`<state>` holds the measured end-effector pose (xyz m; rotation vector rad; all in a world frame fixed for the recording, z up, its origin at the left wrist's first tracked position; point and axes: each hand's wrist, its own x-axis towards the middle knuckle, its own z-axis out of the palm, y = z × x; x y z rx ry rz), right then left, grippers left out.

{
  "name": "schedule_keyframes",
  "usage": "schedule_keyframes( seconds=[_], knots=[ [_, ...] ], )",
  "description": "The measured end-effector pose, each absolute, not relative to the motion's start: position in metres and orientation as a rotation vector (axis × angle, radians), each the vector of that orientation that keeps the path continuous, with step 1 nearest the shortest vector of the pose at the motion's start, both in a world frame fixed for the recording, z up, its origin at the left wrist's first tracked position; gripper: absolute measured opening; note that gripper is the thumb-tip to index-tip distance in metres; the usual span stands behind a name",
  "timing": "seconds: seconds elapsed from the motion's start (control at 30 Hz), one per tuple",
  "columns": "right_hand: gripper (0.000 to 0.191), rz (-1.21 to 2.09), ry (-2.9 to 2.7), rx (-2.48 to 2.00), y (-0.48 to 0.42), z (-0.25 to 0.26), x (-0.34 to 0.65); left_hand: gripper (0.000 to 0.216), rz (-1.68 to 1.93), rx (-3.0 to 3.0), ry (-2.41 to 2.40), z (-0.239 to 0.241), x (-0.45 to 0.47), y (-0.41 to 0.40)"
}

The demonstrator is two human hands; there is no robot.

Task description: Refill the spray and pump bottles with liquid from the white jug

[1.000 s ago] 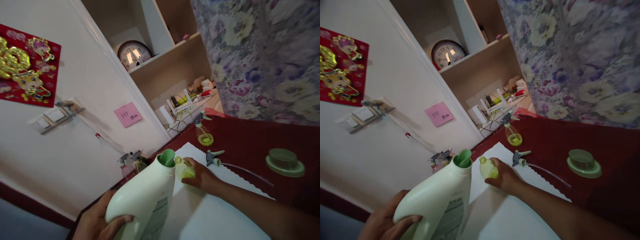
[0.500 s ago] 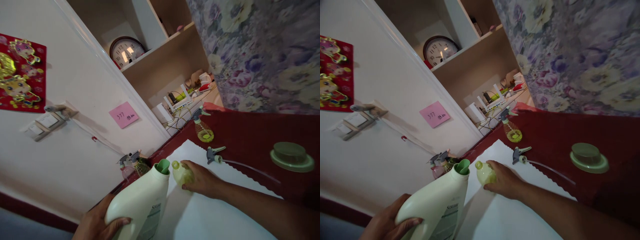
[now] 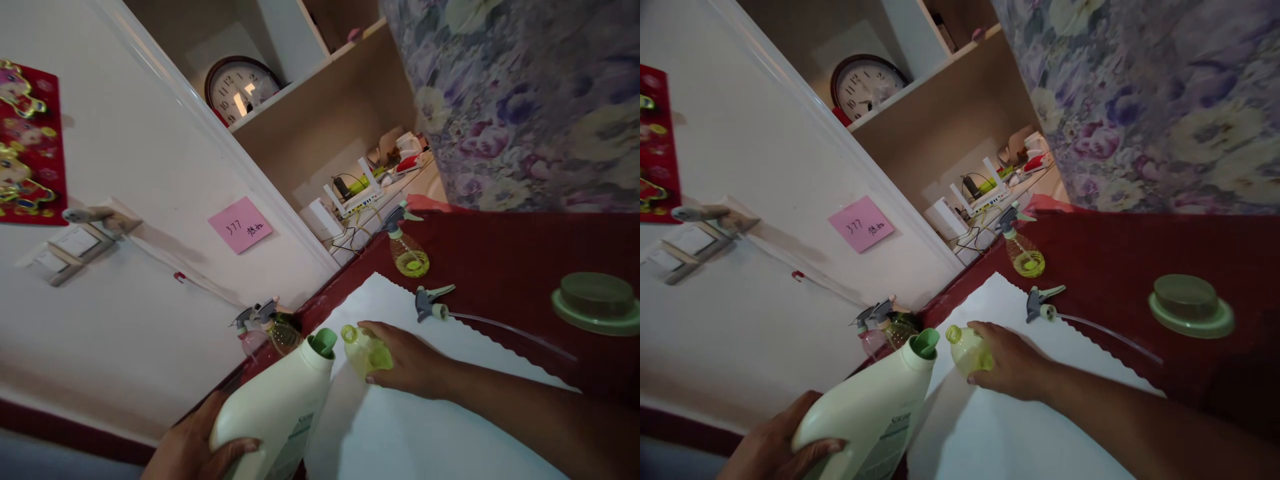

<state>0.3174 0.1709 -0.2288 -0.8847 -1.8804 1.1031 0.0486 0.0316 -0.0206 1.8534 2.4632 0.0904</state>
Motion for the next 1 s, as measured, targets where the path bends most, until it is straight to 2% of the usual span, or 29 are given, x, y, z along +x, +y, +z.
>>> schedule_keyframes(
  seconds=[0.33,0.7,1.0],
  knots=[
    [0.083,1.080,-1.871,-0.865,0.172,-0.232,0.317,0.059,0.061,1.920,2.480,-0.019,0.058,0.035],
    [0.084,1.082,-1.897,-0.857,0.173,-0.232,0.318,0.047,0.023,2.068,2.427,-0.021,0.037,0.039],
    [0.083,1.082,-1.904,-0.857,0.173,-0.231,0.318,0.058,-0.125,1.945,2.485,-0.009,0.060,0.049]
  ],
)
